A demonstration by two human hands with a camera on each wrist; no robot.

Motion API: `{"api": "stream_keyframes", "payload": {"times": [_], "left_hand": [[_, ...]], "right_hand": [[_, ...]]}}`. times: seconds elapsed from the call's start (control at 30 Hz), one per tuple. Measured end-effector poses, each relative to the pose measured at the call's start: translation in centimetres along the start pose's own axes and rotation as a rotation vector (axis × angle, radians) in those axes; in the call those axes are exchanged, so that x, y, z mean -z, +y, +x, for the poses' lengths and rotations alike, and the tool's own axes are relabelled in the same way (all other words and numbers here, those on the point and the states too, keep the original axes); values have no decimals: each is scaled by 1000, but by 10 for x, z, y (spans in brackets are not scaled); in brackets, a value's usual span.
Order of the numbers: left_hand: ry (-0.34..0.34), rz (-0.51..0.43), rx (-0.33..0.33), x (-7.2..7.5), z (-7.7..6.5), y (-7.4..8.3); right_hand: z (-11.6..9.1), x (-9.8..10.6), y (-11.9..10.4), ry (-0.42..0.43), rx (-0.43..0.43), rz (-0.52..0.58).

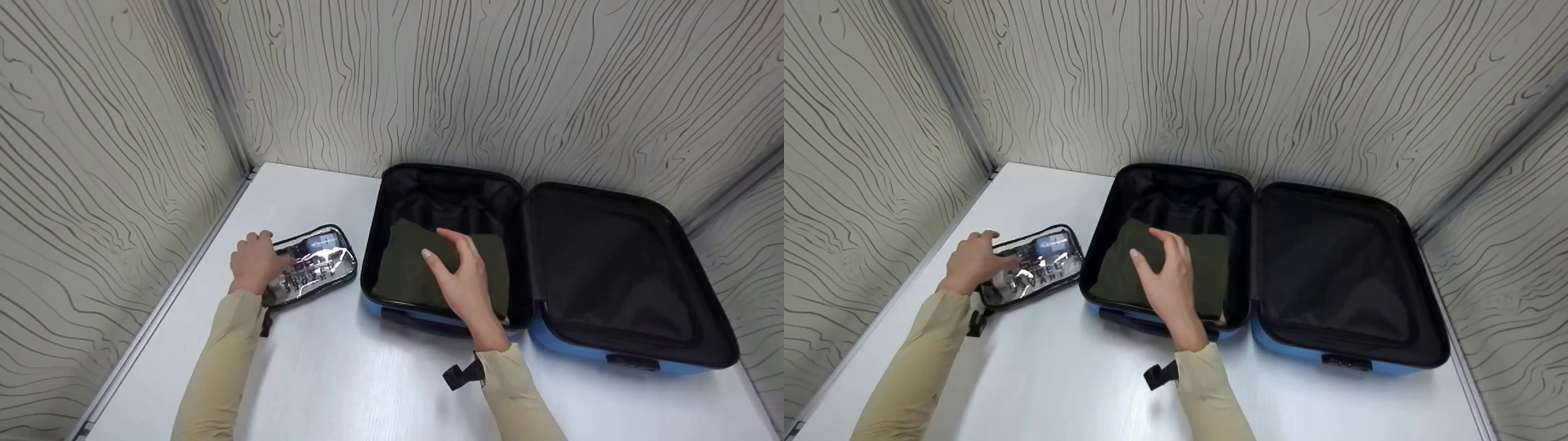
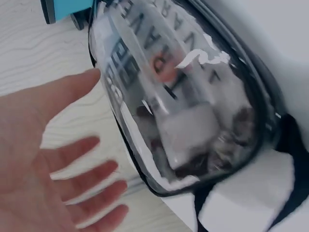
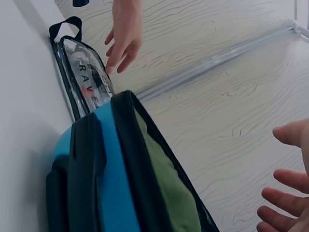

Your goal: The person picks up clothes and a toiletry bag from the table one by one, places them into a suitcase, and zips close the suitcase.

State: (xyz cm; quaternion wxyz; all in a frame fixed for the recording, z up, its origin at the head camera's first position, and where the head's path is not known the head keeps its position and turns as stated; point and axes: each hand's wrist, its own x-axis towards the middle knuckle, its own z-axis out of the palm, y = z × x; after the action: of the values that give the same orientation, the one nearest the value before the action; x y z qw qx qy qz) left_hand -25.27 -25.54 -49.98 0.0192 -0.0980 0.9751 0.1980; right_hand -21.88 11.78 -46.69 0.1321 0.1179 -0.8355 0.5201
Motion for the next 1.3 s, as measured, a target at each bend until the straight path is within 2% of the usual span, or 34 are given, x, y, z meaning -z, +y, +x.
{"api": "stream_keyframes", "payload": {"times": [0.1,0.27,0.4,0.63,0.83,1.13,1.3], "left_hand": [[-16,-32,89,-3,-7,-11],[-40,-170,261,-15,-16,-30],[-43,-198,326,-23,-19,-39],[-37,-198,317,-23,-14,-54],[-25,-208,341,-22,-7,-62],[19,-219,348,-27,-4,-66],[8,-244,352,-27,-5,-68]], "right_hand": [[9,-10,-7,-33,12,21],[17,-29,-18,-97,-4,46],[18,-45,-25,-140,-14,46],[10,-76,-37,-253,-29,73],[3,-100,-46,-327,-31,122],[12,-128,-61,-367,-161,178],[14,-139,-65,-399,-238,201]]}}
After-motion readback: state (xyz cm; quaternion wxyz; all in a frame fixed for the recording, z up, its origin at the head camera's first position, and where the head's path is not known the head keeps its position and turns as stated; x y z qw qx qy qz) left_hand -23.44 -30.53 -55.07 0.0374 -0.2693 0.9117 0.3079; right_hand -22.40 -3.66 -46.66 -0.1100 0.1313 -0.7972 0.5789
